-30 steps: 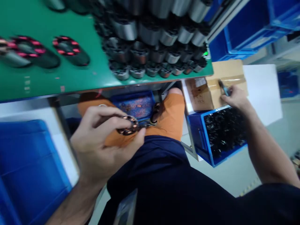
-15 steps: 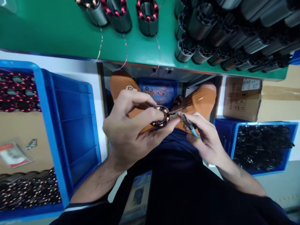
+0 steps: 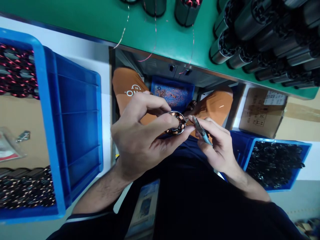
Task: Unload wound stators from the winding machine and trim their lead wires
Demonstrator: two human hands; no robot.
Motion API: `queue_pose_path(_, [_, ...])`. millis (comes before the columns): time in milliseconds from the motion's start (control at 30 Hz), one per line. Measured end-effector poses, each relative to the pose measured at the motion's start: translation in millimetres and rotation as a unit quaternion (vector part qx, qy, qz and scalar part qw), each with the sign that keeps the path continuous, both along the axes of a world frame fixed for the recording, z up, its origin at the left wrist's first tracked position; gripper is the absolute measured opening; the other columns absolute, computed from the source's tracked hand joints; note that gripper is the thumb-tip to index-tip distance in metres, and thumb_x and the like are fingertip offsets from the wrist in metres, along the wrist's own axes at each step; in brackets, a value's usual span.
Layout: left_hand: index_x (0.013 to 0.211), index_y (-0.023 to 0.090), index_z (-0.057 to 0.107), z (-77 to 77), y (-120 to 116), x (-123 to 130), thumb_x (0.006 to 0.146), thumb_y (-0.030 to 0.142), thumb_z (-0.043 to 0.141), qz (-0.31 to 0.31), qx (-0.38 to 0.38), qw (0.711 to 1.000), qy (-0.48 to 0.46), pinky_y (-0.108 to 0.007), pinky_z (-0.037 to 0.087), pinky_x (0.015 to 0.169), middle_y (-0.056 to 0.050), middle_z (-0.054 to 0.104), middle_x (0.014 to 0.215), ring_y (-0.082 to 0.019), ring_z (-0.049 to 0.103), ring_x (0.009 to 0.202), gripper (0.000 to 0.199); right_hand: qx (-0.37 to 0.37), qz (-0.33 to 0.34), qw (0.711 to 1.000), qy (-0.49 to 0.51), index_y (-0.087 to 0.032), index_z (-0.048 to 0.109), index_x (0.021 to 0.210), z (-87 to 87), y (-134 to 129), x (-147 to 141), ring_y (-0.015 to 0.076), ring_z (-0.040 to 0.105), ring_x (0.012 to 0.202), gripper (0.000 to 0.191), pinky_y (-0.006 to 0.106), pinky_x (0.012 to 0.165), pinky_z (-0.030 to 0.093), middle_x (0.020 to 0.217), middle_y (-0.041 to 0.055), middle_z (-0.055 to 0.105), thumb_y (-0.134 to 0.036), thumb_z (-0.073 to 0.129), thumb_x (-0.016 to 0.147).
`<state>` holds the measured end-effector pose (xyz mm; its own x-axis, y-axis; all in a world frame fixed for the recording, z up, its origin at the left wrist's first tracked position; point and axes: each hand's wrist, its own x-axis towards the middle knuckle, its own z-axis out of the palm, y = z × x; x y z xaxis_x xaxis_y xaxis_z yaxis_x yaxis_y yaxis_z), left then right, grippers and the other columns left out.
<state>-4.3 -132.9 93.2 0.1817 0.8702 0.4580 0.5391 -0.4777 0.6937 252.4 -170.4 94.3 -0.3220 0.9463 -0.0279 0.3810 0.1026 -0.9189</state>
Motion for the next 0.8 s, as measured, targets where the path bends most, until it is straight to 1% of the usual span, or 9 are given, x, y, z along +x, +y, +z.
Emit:
queue_pose_path(133, [0.104, 0.029, 0.079, -4.6, 0.5, 3.1, 0.102, 0.037, 0.103, 0.011, 0.005, 1.000, -0.021, -0.050, 0.069, 0.103, -0.004, 0.077, 0.114, -0.023, 0.076, 0.100, 0.025, 0.017, -0.016, 1.000, 0.019, -0.040, 0.078, 0.170, -6.4, -0.7, -4.6, 0.0148, 0.069, 0.085, 0.088, 0.030, 0.081, 0.059, 0.119, -0.0029, 0.086, 0.003, 0.065, 0.094])
queue_pose_path(233, [0.100, 0.028, 0.080, -14.3, 1.7, 3.6, 0.100, 0.037, 0.104, 0.027, -0.010, 0.999, -0.041, -0.046, 0.067, 0.097, -0.004, 0.076, 0.110, -0.022, 0.075, 0.100, 0.026, 0.004, -0.032, 0.999, 0.021, -0.035, 0.085, 0.161, -16.6, 4.9, -4.1, 0.0152, 0.078, 0.089, 0.081, 0.030, 0.083, 0.064, 0.138, -0.0009, 0.090, 0.002, 0.066, 0.091])
queue_pose_path(300, [0.098, 0.026, 0.079, -21.8, 3.2, 3.1, 0.099, 0.040, 0.105, 0.024, -0.055, 0.995, -0.081, -0.041, 0.065, 0.093, -0.004, 0.076, 0.108, -0.022, 0.076, 0.103, 0.029, -0.003, -0.051, 0.999, 0.001, -0.029, 0.087, 0.156, -23.1, 11.9, 0.0, 0.0171, 0.079, 0.089, 0.072, 0.032, 0.079, 0.064, 0.136, 0.0030, 0.091, -0.002, 0.066, 0.092])
queue_pose_path(333, [0.098, 0.025, 0.079, -25.1, 4.0, 3.0, 0.099, 0.040, 0.103, 0.020, -0.093, 0.988, -0.124, -0.040, 0.064, 0.093, -0.004, 0.076, 0.108, -0.021, 0.076, 0.105, 0.029, 0.001, -0.057, 0.998, -0.019, -0.027, 0.086, 0.157, -25.6, 15.7, 3.0, 0.0178, 0.076, 0.087, 0.070, 0.033, 0.078, 0.063, 0.129, 0.0044, 0.090, -0.005, 0.067, 0.094])
queue_pose_path(400, [0.097, 0.024, 0.079, -29.2, 5.7, 4.4, 0.103, 0.040, 0.098, 0.006, -0.200, 0.948, -0.247, -0.038, 0.065, 0.096, -0.004, 0.078, 0.109, -0.020, 0.078, 0.106, 0.025, 0.030, -0.058, 0.995, -0.079, -0.025, 0.083, 0.162, -28.7, 22.4, 9.8, 0.0192, 0.068, 0.084, 0.069, 0.036, 0.077, 0.062, 0.111, 0.0047, 0.082, -0.013, 0.071, 0.096])
queue_pose_path(500, [0.100, 0.025, 0.084, -27.3, 8.7, 12.3, 0.107, 0.046, 0.097, -0.011, -0.356, 0.835, -0.420, -0.039, 0.071, 0.097, -0.004, 0.081, 0.107, -0.021, 0.082, 0.101, 0.025, 0.122, -0.056, 0.978, -0.161, -0.027, 0.080, 0.166, -29.8, 26.8, 17.9, 0.0221, 0.064, 0.089, 0.068, 0.040, 0.082, 0.063, 0.100, 0.0041, 0.067, -0.024, 0.077, 0.098])
queue_pose_path(567, [0.103, 0.026, 0.088, -22.0, 11.1, 20.2, 0.103, 0.055, 0.102, -0.026, -0.406, 0.780, -0.475, -0.042, 0.074, 0.099, -0.003, 0.083, 0.103, -0.023, 0.085, 0.100, 0.032, 0.197, -0.058, 0.960, -0.190, -0.030, 0.081, 0.164, -29.7, 26.4, 20.2, 0.0224, 0.066, 0.093, 0.064, 0.040, 0.083, 0.063, 0.102, 0.0047, 0.065, -0.025, 0.079, 0.100])
queue_pose_path(633, [0.102, 0.026, 0.089, -16.0, 13.5, 28.3, 0.098, 0.059, 0.106, -0.039, -0.424, 0.757, -0.495, -0.041, 0.074, 0.102, -0.003, 0.084, 0.103, -0.023, 0.086, 0.101, 0.037, 0.254, -0.056, 0.944, -0.205, -0.032, 0.080, 0.163, -29.3, 25.4, 20.3, 0.0216, 0.068, 0.093, 0.062, 0.039, 0.081, 0.062, 0.104, 0.0049, 0.065, -0.023, 0.080, 0.101])
queue_pose_path(800, [0.103, 0.026, 0.092, -6.4, 16.1, 43.2, 0.096, 0.060, 0.108, -0.045, -0.439, 0.739, -0.509, -0.032, 0.070, 0.095, -0.002, 0.085, 0.106, -0.019, 0.082, 0.100, 0.038, 0.316, -0.067, 0.927, -0.192, -0.039, 0.073, 0.172, -27.7, 27.2, 17.4, 0.0182, 0.068, 0.091, 0.071, 0.034, 0.078, 0.062, 0.107, 0.0032, 0.065, -0.022, 0.086, 0.104])
